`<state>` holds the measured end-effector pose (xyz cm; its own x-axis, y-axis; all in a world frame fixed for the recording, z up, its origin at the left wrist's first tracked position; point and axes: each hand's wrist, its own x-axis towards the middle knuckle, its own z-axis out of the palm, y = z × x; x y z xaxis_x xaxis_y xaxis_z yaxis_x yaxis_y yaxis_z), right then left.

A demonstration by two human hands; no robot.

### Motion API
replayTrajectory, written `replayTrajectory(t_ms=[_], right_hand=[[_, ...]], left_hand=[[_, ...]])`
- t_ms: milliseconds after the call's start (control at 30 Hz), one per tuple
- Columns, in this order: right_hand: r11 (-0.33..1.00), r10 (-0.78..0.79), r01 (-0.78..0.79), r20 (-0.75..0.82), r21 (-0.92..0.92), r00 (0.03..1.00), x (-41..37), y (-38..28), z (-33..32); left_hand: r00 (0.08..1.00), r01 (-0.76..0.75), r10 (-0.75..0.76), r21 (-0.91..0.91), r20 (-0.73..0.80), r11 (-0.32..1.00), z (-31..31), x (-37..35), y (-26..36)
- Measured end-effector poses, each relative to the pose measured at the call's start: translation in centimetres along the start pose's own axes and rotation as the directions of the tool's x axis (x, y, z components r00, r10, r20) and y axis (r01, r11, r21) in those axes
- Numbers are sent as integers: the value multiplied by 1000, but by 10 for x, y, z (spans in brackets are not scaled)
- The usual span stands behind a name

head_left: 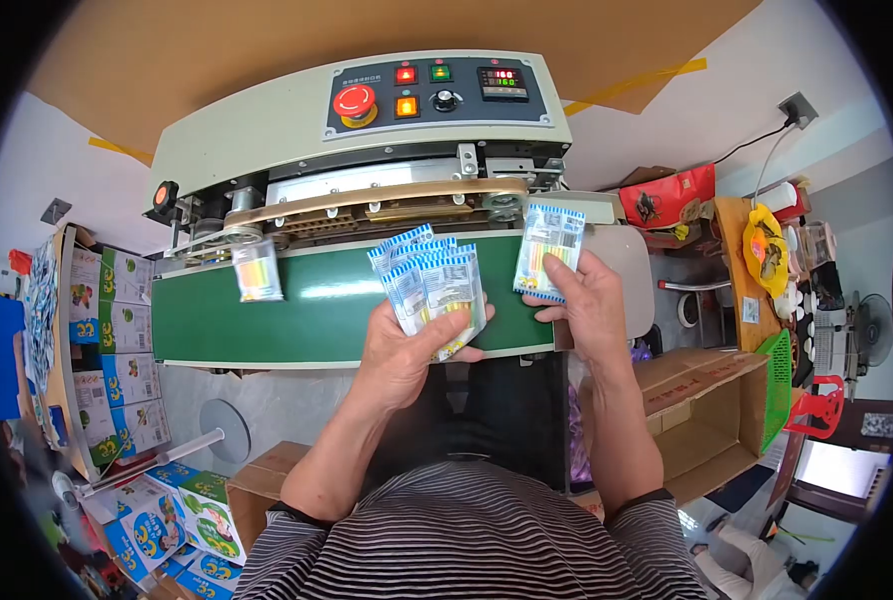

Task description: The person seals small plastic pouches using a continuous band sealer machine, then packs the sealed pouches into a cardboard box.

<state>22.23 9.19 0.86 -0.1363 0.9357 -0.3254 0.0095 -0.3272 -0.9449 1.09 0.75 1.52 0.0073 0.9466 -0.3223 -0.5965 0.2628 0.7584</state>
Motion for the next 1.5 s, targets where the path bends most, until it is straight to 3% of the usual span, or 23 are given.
replayTrajectory(t_ms=[233, 367, 467, 500, 600, 633, 700, 800, 867, 1067, 1300, 1400, 1433, 1500], right_hand=[[991, 13, -8, 40, -135, 999, 18, -3, 24], [953, -55, 60, 27, -297, 998, 13, -4, 36], [976, -215, 215, -4, -28, 977, -13, 0, 30], [976, -216, 216, -8, -29, 976, -18, 3, 29], [986, -88, 26, 381, 164, 920, -31, 11, 26], [986, -92, 31, 377, 164, 922, -32, 10, 23], [983, -105, 72, 200, 167, 974, -31, 9, 18], [988, -95, 89, 45, 126, 994, -25, 8, 6], [996, -75, 79, -103, 38, 992, -20, 7, -2], [1000, -6, 4, -62, -29, 998, -2, 2, 2], [980, 19, -22, -13, -200, 1000, 13, -4, 25], [935, -259, 231, -70, -269, 963, -1, -5, 34], [934, -261, 235, -65, -269, 963, -5, -4, 33], [986, -142, 157, 188, -62, 972, -18, 0, 26]], left_hand=[[993, -24, 26, 22, -113, 999, -9, 4, -3], [989, -40, 42, 22, -140, 999, -4, 5, -3], [989, -44, 48, 35, -141, 998, 1, 5, -5], [991, -36, 42, 51, -129, 998, 3, 5, -6], [995, -14, 18, 43, -93, 999, 12, 7, -14], [996, -7, 9, 14, -90, 1000, 14, 8, -15], [996, -7, 5, -11, -93, 1000, 15, 7, -14], [999, 29, -23, -187, 33, 982, 12, 3, -6], [1000, 20, -19, -153, 8, 988, 5, 3, -6], [998, -41, 40, -19, -38, 999, -2, 8, -6], [990, -58, 58, 0, -129, 998, -3, 11, -5], [986, -69, 73, 28, -147, 997, -1, 12, -5], [986, -69, 75, 41, -152, 997, 0, 11, -6], [986, -65, 73, 56, -151, 996, 4, 10, -9]])
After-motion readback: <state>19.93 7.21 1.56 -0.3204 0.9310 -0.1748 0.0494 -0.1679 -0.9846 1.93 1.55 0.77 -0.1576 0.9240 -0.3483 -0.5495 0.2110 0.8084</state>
